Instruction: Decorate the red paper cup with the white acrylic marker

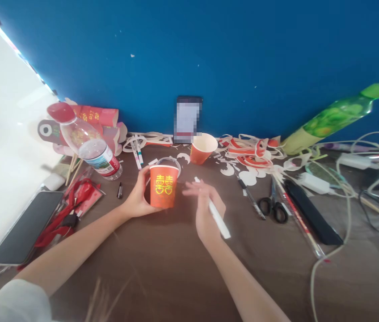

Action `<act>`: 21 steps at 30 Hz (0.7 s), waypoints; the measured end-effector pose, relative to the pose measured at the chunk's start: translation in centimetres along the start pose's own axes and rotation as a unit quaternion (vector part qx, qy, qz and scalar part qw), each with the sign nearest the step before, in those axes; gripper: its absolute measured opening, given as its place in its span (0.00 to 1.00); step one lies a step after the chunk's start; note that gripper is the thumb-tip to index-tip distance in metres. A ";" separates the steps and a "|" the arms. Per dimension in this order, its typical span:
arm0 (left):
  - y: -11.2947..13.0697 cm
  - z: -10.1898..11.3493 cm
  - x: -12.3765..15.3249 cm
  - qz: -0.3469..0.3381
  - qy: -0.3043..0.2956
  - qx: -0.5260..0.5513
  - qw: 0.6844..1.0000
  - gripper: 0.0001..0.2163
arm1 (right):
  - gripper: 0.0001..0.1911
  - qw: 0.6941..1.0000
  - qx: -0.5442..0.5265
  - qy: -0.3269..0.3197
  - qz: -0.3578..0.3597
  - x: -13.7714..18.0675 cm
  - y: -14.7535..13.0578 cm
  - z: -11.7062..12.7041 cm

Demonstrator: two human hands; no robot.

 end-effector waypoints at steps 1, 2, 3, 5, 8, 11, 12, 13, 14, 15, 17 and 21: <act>-0.1 0.0 0.0 0.002 0.002 0.000 1.000 0.49 | 0.17 1.000 0.005 -0.016 -0.009 0.1 0.0 -0.2; -0.1 0.0 0.0 0.001 0.003 0.002 1.000 0.49 | 0.18 0.999 -0.004 -0.042 -0.020 0.2 0.0 -0.4; -0.1 0.0 0.0 0.000 0.003 0.004 1.000 0.50 | 0.21 0.996 -0.024 -0.077 -0.032 0.3 0.0 -0.8; -0.1 0.0 -0.1 -0.006 -0.001 0.008 1.000 0.50 | 0.26 0.986 -0.065 -0.145 -0.045 0.7 -0.2 -1.5; 0.0 -0.1 0.0 0.007 -0.022 0.025 0.999 0.52 | 0.29 0.981 -0.067 -0.181 -0.014 1.0 -0.4 -1.8; 0.1 -0.3 0.0 0.025 -0.047 0.016 0.998 0.55 | 0.27 0.985 -0.009 -0.170 0.040 1.0 -0.7 -1.5; 0.1 -0.3 0.0 0.025 -0.046 0.004 0.999 0.54 | 0.26 0.984 0.013 -0.170 0.061 1.0 -0.9 -1.4; 0.2 -0.2 0.0 0.022 -0.039 -0.007 0.999 0.53 | 0.24 0.981 0.034 -0.169 0.084 1.0 -1.1 -1.3; 0.3 -0.2 0.0 0.019 -0.030 -0.015 0.999 0.51 | 0.23 0.979 0.053 -0.165 0.107 1.0 -1.4 -1.3; 0.4 -0.2 0.0 0.020 -0.022 -0.020 0.999 0.49 | 0.21 0.978 0.069 -0.151 0.126 1.0 -1.7 -1.1; 0.3 -0.2 0.0 0.026 -0.014 -0.025 0.999 0.46 | 0.16 0.981 0.090 -0.094 0.146 1.0 -2.0 -0.7; -0.3 -0.3 0.0 0.025 -0.004 -0.049 0.998 0.47 | 0.16 0.992 0.076 -0.017 0.100 1.0 -2.2 -0.1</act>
Point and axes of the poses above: each hand's wrist, its own x-axis away from the middle knuckle, its own z-axis out of the back of the hand, y = z × x, the point moved 4 cm from there along -x, towards the middle knuckle, and after that the axes turned 10 degrees about y, right-handed, at the moved point
